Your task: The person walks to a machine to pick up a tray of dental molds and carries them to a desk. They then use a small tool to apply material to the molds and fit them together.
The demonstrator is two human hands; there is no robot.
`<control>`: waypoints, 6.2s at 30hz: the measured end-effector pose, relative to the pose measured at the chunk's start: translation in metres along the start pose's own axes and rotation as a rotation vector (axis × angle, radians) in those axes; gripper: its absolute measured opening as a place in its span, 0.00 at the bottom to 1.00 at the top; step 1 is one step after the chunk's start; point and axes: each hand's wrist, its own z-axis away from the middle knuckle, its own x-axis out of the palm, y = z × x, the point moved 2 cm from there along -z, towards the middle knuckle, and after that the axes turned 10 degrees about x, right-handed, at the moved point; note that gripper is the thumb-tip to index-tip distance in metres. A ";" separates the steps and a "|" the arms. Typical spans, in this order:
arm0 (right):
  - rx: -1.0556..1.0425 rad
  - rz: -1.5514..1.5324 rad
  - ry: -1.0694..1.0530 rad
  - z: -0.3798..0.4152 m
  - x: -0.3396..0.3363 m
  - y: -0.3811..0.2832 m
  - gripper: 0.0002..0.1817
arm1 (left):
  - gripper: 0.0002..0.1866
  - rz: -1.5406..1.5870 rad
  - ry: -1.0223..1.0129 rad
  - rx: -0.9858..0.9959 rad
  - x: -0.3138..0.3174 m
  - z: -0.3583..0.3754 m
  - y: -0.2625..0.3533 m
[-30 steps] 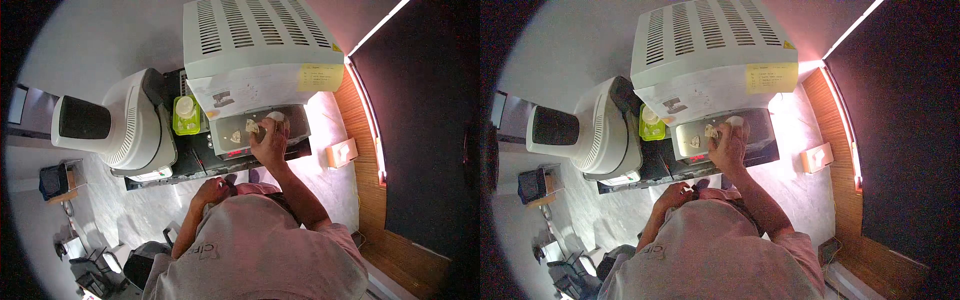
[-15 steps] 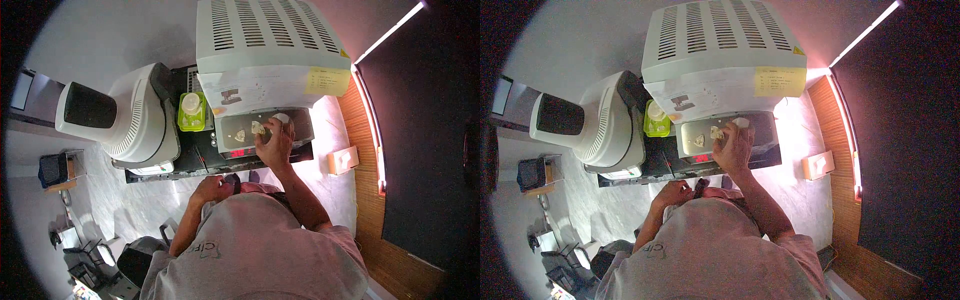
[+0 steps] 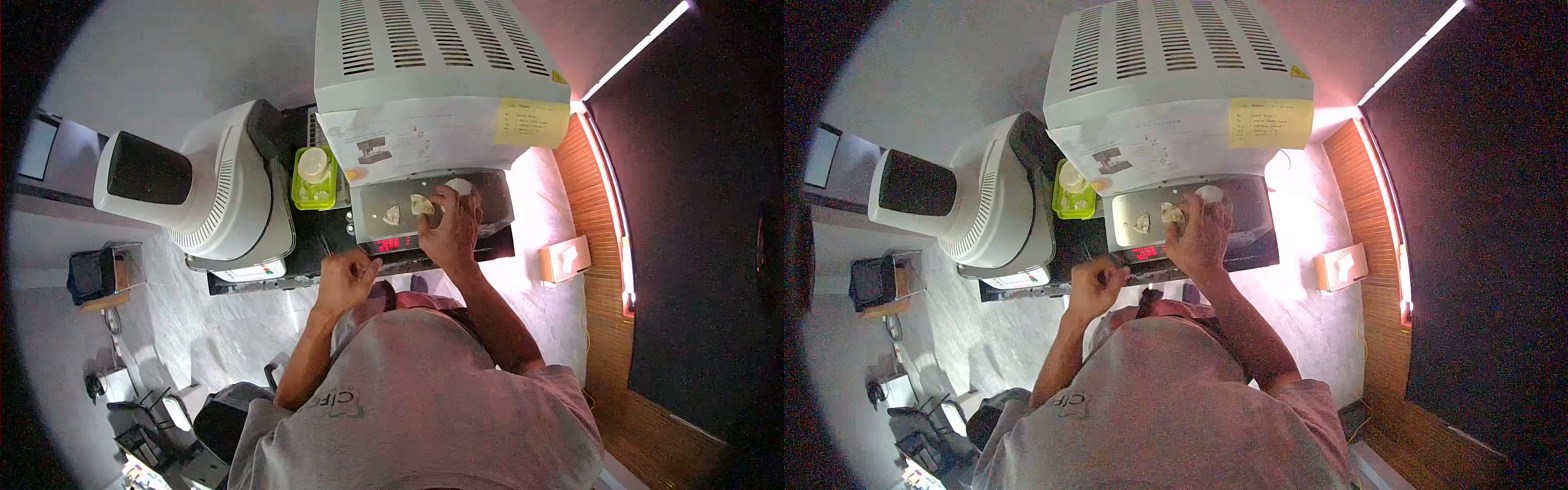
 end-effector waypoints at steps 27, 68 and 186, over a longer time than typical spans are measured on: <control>-0.033 0.018 0.039 0.001 -0.008 -0.004 0.37 | 0.04 -0.197 0.274 0.119 0.008 -0.040 -0.016; 0.003 -0.278 -0.103 0.067 -0.045 0.038 0.06 | 0.21 -0.770 -0.308 -0.553 -0.080 -0.169 -0.185; -0.334 -0.388 0.018 -0.015 -0.038 -0.032 0.10 | 0.07 0.514 -0.008 -0.232 0.002 -0.101 0.010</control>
